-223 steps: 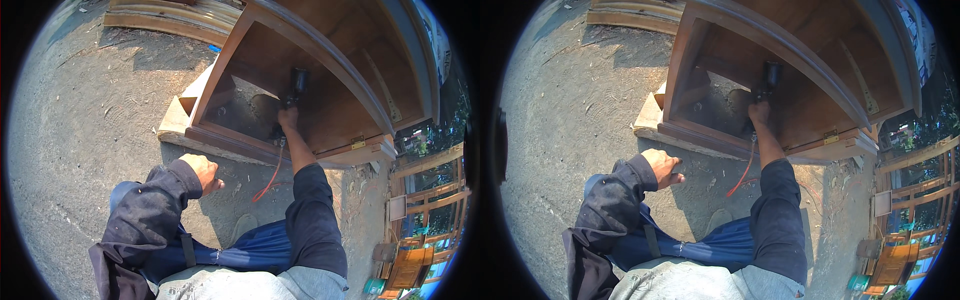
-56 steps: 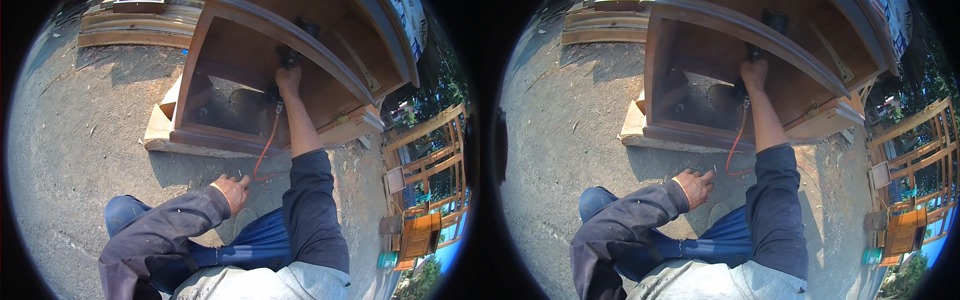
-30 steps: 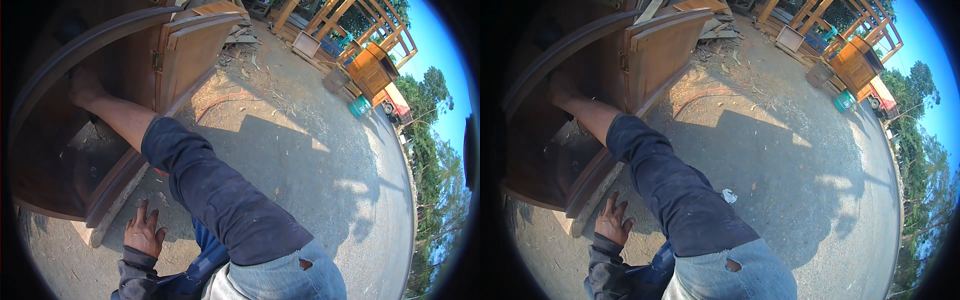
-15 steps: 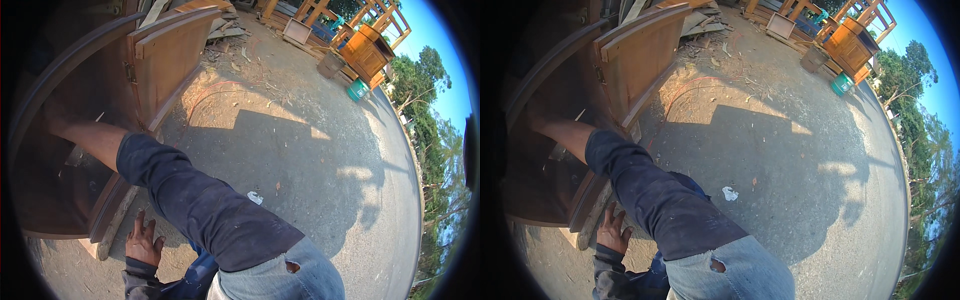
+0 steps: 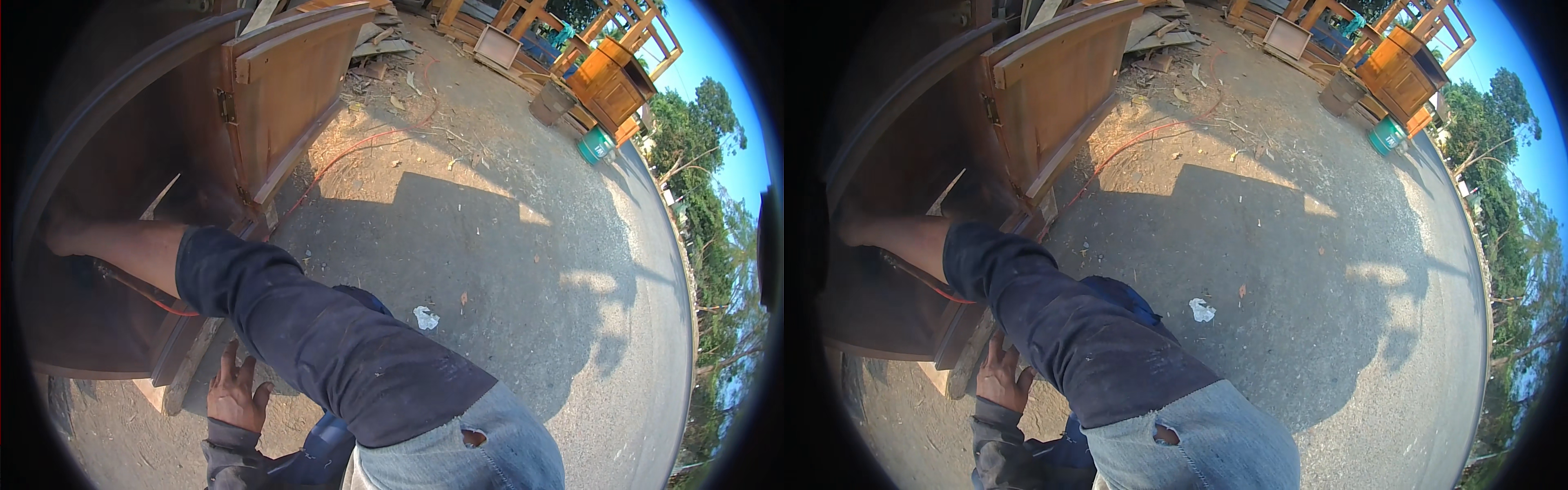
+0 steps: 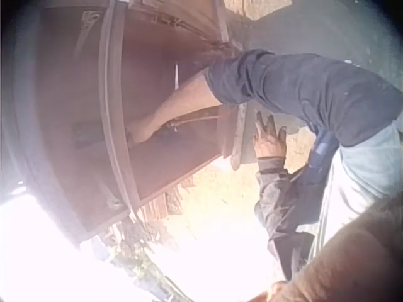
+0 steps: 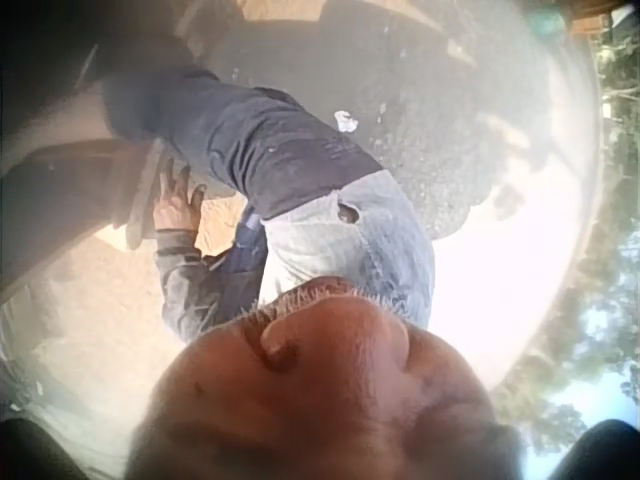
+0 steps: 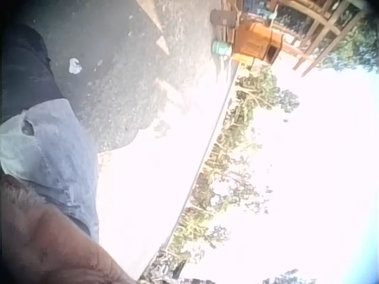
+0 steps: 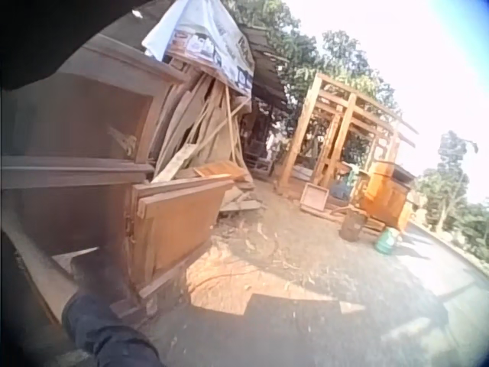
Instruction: The person uses a spray gun to apply a finish to the exterior and interior of a wooden cabinet while holding an air hose.
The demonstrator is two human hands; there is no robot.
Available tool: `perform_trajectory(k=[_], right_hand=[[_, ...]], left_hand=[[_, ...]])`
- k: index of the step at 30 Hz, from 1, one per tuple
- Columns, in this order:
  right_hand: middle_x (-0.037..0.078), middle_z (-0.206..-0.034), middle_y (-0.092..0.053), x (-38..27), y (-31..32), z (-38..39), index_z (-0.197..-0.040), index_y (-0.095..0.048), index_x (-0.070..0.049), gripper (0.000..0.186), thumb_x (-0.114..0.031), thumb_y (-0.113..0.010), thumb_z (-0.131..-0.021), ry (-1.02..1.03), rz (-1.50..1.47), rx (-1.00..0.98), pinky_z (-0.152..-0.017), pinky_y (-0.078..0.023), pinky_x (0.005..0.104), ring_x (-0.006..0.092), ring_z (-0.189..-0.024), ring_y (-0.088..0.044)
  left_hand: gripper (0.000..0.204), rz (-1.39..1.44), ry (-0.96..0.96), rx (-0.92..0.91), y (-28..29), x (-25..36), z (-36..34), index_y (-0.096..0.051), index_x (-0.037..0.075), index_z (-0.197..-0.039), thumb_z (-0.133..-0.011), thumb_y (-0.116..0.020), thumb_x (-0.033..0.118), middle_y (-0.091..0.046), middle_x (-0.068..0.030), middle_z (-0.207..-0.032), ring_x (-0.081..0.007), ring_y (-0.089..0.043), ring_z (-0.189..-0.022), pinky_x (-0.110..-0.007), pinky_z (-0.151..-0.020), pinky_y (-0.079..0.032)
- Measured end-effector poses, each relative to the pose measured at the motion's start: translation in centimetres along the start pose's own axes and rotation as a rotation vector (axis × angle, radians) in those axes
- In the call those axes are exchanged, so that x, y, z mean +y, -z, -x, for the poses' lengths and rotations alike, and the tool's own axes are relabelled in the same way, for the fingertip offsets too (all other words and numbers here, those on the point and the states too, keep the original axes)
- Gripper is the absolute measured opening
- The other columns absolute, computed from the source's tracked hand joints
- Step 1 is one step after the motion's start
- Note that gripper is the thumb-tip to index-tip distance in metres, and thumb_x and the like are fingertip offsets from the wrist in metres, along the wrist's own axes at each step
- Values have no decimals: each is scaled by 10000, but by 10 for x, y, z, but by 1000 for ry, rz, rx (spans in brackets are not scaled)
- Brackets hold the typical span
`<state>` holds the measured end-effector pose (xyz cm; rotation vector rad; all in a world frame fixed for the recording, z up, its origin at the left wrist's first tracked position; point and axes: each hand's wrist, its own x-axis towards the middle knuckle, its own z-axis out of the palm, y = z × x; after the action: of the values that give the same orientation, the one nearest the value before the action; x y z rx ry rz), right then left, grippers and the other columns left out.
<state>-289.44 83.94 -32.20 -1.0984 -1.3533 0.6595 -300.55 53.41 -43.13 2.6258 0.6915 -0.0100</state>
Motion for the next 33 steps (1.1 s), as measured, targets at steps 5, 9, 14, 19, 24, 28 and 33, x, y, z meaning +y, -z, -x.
perform_trajectory(k=[5, 9, 14, 19, 24, 28, 33], right_hand=[[180, -1319, -588, -1, 23, -1, -1256, -601, -31, 357, -134, -571, -915, 0, 144, 1, -1004, -481, 413, 308, -1244, -563], [172, -1315, -595, 2, 58, -8, -1242, -621, -40, 345, -149, -572, -918, -6, 407, 3, -1001, -481, 412, 295, -1243, -567], [162, -1311, -605, 16, 95, -16, -1225, -646, -51, 333, -168, -572, -922, -2, 916, -31, -998, -480, 411, 279, -1242, -573], [156, -1313, -610, 23, 107, -20, -1224, -662, -64, 334, -183, -573, -925, 2, 1048, -14, -1012, -466, 410, 263, -1246, -575], [163, -1322, -603, 11, 100, -19, -1254, -643, -64, 353, -192, -561, -936, -19, 673, 117, -1043, -442, 411, 266, -1252, -570], [169, -1319, -600, 0, 72, -11, -1259, -631, -53, 354, -204, -545, -950, 29, 302, 138, -1041, -445, 413, 278, -1247, -569], [177, -1316, -596, -11, 42, -8, -1265, -615, -40, 357, -218, -526, -968, 57, 62, 86, -1038, -449, 415, 294, -1241, -567]], left_hand=[[527, 10, -24, 12, 3, 3, -1, -629, -1, -1229, -754, -775, 176, -424, -174, -1464, -344, -630, -1115, -456, -925, -509], [527, 5, -41, 19, 5, 5, -3, -629, -4, -1227, -754, -774, 177, -424, -174, -1463, -342, -633, -1114, -456, -913, -514], [530, 7, -32, -6, 6, 9, -7, -621, -2, -1231, -749, -771, 160, -417, -181, -1474, -363, -624, -1125, -448, -922, -533], [538, -15, -66, -10, 0, 8, -9, -612, 9, -1241, -750, -771, 160, -417, -186, -1472, -361, -630, -1108, -453, -903, -535], [536, 11, -51, -10, -1, 11, -10, -619, 5, -1230, -745, -774, 169, -432, -191, -1454, -370, -629, -1110, -466, -898, -523], [534, 28, -12, -24, -2, 7, -10, -620, -4, -1225, -746, -775, 174, -443, -195, -1441, -374, -627, -1112, -475, -909, -513], [539, 25, -19, -53, -4, 4, -9, -614, 5, -1239, -750, -774, 168, -446, -200, -1429, -354, -634, -1083, -472, -907, -513]])
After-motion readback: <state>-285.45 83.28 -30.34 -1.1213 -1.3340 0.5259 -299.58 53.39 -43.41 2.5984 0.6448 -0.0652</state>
